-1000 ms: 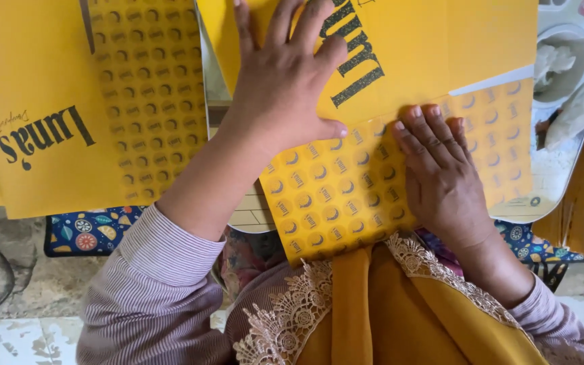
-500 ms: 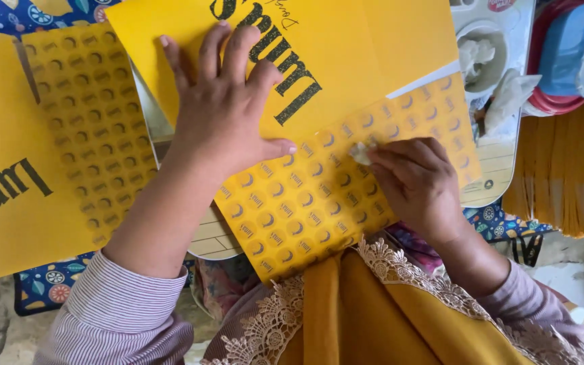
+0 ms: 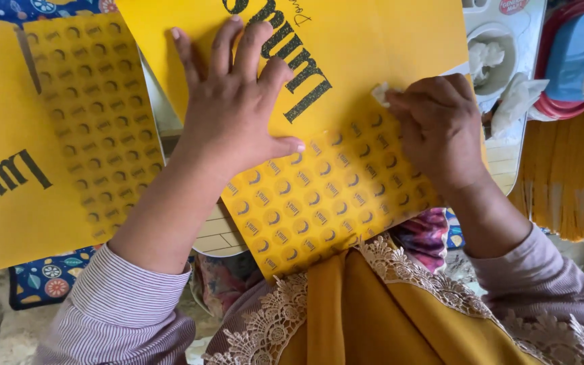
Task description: Applying glue to cardboard box flaps and pressing them together to assemble the boxes.
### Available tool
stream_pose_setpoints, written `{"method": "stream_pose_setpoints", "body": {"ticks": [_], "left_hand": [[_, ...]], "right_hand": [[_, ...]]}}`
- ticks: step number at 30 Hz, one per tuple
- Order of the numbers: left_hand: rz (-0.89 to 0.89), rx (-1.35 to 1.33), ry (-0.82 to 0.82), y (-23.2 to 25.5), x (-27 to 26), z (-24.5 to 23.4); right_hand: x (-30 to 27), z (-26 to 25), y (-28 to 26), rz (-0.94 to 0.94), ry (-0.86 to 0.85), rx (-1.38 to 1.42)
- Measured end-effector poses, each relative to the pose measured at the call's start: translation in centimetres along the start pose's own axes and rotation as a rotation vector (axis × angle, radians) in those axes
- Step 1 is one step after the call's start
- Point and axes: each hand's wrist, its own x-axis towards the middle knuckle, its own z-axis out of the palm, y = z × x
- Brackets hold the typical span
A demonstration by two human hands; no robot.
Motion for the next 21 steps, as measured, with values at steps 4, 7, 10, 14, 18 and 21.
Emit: {"method": "stream_pose_setpoints", "body": {"ticks": [4, 7, 10, 14, 18, 21], "left_hand": [[0.002, -0.003, 0.009, 0.0, -0.1, 0.0], [0.008, -0.002, 0.002, -0.1, -0.1, 0.0], [0.014, 0.013, 0.003, -0.5, -0.2, 0.4], [0.019, 0.035, 0.012, -0.5, -0.2, 0.9], [0.048, 0.036, 0.043, -0.5, 0.1, 0.8], [0.034, 0.035, 0.008, -0.9, -0.4, 0.6]], "right_hand": [[0.6, 0.7, -2.8, -0.052, -0.034, 0.076], [0.7, 0.8, -3.2, -0.109, -0.058, 0.095], [0.0, 0.3, -0.9, -0.105, -0.048, 0.043], [-0.4, -0.4, 0.0, -0.067, -0.078, -0.083], [1.1, 0.6, -2.8, -0.107, -0.058, 0.097], [0.6, 0.8, -1.7, -0.173, -0.098, 0.11]]}}
